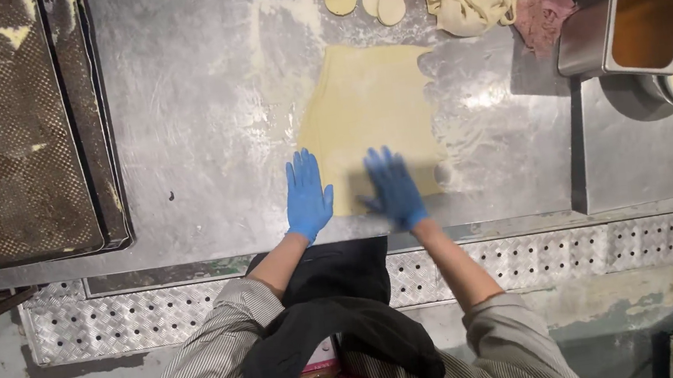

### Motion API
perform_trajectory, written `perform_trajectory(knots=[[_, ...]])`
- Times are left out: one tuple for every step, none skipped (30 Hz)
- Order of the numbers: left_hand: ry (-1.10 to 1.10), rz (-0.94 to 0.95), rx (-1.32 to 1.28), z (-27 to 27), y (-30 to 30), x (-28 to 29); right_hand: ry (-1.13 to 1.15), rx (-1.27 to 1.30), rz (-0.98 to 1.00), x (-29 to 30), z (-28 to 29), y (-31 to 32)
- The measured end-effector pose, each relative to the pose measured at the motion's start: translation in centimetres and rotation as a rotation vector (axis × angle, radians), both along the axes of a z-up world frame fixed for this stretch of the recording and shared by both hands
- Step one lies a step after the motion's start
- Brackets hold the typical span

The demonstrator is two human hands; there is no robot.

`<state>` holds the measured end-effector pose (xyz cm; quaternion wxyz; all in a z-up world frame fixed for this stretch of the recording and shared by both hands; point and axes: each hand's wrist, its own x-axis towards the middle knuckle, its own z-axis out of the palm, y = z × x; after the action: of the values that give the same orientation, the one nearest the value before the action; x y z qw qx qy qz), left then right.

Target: Cutting circular pieces of dough from a flattened sheet and placing them onto a baking tray.

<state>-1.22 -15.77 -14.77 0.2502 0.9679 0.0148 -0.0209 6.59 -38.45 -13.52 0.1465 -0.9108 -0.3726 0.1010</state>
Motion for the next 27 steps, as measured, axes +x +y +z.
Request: perform_trajectory(knots=[[-0.005, 0.005, 0.011, 0.1, 0.0, 0.4, 0.007, 0.073, -0.101, 2.0, -0.2, -1.1], [-0.007, 0.01, 0.021, 0.0, 0.2, 0.6, 0.006, 0.082, -0.096, 5.4, -0.1, -0.9], [0.044, -0.011, 0.082, -0.1, 0.2, 0.6, -0.017, 0.054, -0.155, 8.4, 0.1, -0.8], [0.095, -0.033, 0.143, -0.2, 0.2, 0.5, -0.039, 0.026, -0.213, 11.5, 0.2, -0.7], [0.101, -0.025, 0.146, -0.1, 0.1, 0.3, -0.033, 0.029, -0.205, 12.9, -0.1, 1.3], [0.081, -0.029, 0.137, 0.1, 0.1, 0.2, -0.098, -0.003, -0.236, 14.3, -0.3, 3.2], [0.055, -0.036, 0.127, 0.3, 0.0, 0.4, -0.167, -0.035, -0.269, 16.0, -0.4, 5.1], [0.056, -0.03, 0.129, 0.1, 0.3, 0.3, -0.167, -0.032, -0.263, 15.2, 0.2, 7.5], [0.027, -0.03, 0.08, 0.0, 0.3, 0.2, -0.091, -0.041, -0.197, 14.2, 0.9, 9.6], [-0.002, -0.03, 0.031, 0.0, 0.3, 0.0, -0.015, -0.049, -0.132, 13.3, 1.6, 11.8], [0.0, -0.037, 0.023, -0.1, 0.3, -0.1, -0.014, -0.057, -0.139, 10.2, 0.6, 11.8], [-0.049, 0.002, -0.107, 0.0, 0.3, -0.2, -0.056, -0.106, 0.001, 7.0, -0.3, 11.8], [-0.108, 0.046, -0.237, 0.0, 0.4, 0.3, -0.108, -0.155, 0.146, 4.7, -1.1, 12.1], [-0.115, 0.043, -0.244, 0.2, 0.3, 0.2, -0.115, -0.162, 0.143, 2.8, 0.1, 10.1], [-0.111, 0.052, -0.231, 0.2, 0.3, 0.2, 0.043, -0.132, 0.161, 1.0, 1.1, 8.2], [-0.107, 0.06, -0.218, 0.2, 0.2, 0.1, 0.201, -0.102, 0.177, -0.8, 2.0, 6.4], [-0.116, 0.063, -0.22, 0.4, 0.2, 0.2, 0.193, -0.105, 0.18, -0.6, 2.0, 3.7], [-0.096, 0.073, -0.194, 0.5, 0.2, 0.4, 0.171, -0.012, 0.147, -0.4, 1.9, 1.0], [-0.071, 0.089, -0.166, 0.6, -0.1, 0.3, 0.154, 0.081, 0.12, -0.2, 1.8, -1.9], [-0.076, 0.099, -0.167, 0.6, -0.2, 0.3, 0.151, 0.08, 0.13, 1.1, 2.0, -3.5], [-0.103, 0.115, -0.146, 0.5, -0.4, 0.4, 0.154, 0.062, 0.121, 2.8, 2.1, -5.2], [-0.131, 0.131, -0.125, 0.5, -0.6, 0.4, 0.156, 0.044, 0.112, 4.5, 2.2, -6.8], [-0.139, 0.151, -0.117, 0.5, -0.6, 0.4, 0.15, 0.049, 0.133, 6.4, 2.0, -7.0], [-0.138, 0.165, -0.102, 0.4, -0.5, 0.5, 0.12, 0.043, 0.138, 8.3, 1.9, -7.1], [-0.137, 0.188, -0.086, 0.3, -0.7, 0.4, 0.09, 0.039, 0.151, 10.4, 1.7, -7.1], [-0.145, 0.215, -0.077, 0.1, -0.7, 0.8, 0.084, 0.045, 0.18, 13.5, 1.5, -6.1], [-0.148, 0.224, -0.054, 0.1, -0.8, 0.5, 0.023, 0.095, 0.176, 16.0, 1.4, -5.1]])
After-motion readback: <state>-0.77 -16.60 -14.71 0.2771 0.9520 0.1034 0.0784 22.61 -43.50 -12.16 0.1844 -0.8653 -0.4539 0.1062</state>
